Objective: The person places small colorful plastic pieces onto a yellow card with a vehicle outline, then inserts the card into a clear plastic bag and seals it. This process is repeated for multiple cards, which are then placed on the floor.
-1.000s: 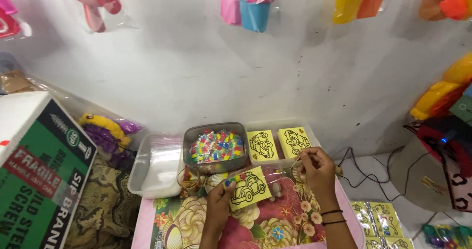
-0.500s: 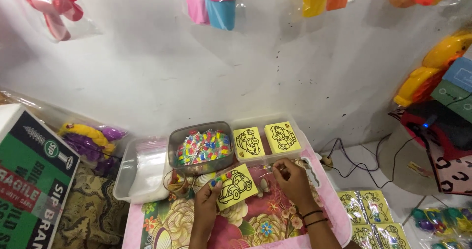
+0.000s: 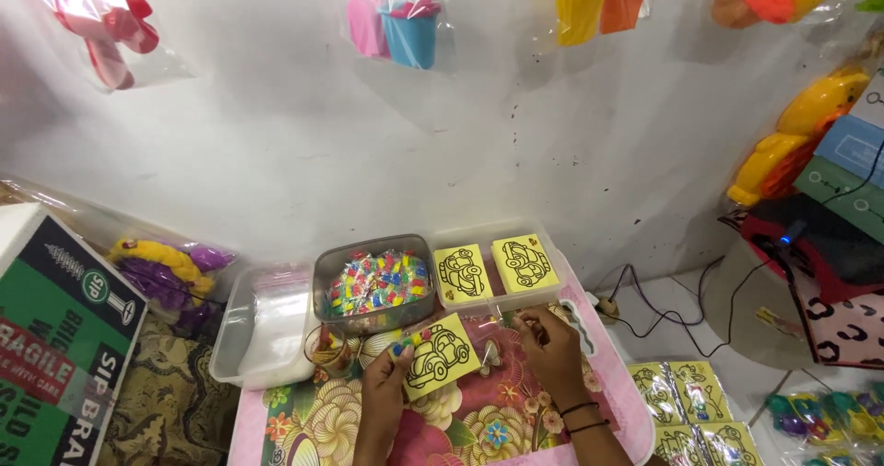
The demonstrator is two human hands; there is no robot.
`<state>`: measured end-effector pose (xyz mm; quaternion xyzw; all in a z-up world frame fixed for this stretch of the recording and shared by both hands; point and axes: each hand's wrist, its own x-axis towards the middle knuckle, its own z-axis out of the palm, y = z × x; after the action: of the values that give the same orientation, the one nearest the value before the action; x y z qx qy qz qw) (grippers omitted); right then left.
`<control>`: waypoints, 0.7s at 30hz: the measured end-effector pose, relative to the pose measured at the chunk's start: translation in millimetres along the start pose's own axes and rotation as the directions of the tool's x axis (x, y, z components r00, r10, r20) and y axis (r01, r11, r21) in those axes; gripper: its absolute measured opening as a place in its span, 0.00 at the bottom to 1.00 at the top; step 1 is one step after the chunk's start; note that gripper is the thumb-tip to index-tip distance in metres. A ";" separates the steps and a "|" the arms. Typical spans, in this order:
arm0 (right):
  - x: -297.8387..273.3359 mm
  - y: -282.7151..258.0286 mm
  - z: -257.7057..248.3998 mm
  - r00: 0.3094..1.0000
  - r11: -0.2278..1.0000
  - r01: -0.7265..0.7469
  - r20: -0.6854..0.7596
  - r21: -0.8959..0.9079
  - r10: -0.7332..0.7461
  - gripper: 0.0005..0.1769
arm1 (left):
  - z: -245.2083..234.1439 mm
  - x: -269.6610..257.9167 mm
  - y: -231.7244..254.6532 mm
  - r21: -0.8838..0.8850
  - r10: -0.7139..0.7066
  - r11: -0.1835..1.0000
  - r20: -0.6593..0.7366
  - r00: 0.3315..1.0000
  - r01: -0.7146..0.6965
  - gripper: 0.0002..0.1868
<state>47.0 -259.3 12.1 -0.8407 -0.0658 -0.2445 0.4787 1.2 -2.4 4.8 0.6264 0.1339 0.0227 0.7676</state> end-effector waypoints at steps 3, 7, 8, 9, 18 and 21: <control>0.4 -0.8 -0.3 0.996 0.994 -0.080 0.021 -0.070 0.081 0.03 | -0.2 1.0 -0.6 -0.011 -0.012 1.000 0.006 1.000 0.012 0.15; 1.5 -4.1 -0.3 0.976 0.968 -0.192 0.074 -0.160 0.206 0.02 | -2.2 1.5 -4.0 -0.081 0.011 0.997 0.039 0.999 -0.008 0.15; 1.7 -2.6 0.9 0.977 0.970 -0.187 0.075 -0.158 0.201 0.02 | -2.6 2.6 -3.8 -0.083 0.015 0.996 0.036 0.999 -0.012 0.15; 1.0 -0.6 1.5 0.980 0.974 -0.171 0.071 -0.151 0.184 0.01 | -2.8 3.1 -4.9 -0.061 0.015 0.998 0.031 0.999 -0.013 0.15; -0.2 5.6 4.8 0.989 0.960 -0.136 0.030 -0.245 0.148 0.02 | -1.8 0.7 -0.3 -0.035 0.004 0.999 0.029 1.000 -0.003 0.16; 0.7 5.8 6.1 0.979 0.940 -0.167 0.061 -0.297 0.193 0.02 | -3.5 1.8 -2.3 -0.031 0.018 0.999 0.034 0.999 -0.017 0.15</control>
<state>51.7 -257.3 5.3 -0.9144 0.0264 -0.1688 0.3671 1.9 0.8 1.6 0.6161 0.1148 0.0208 0.7790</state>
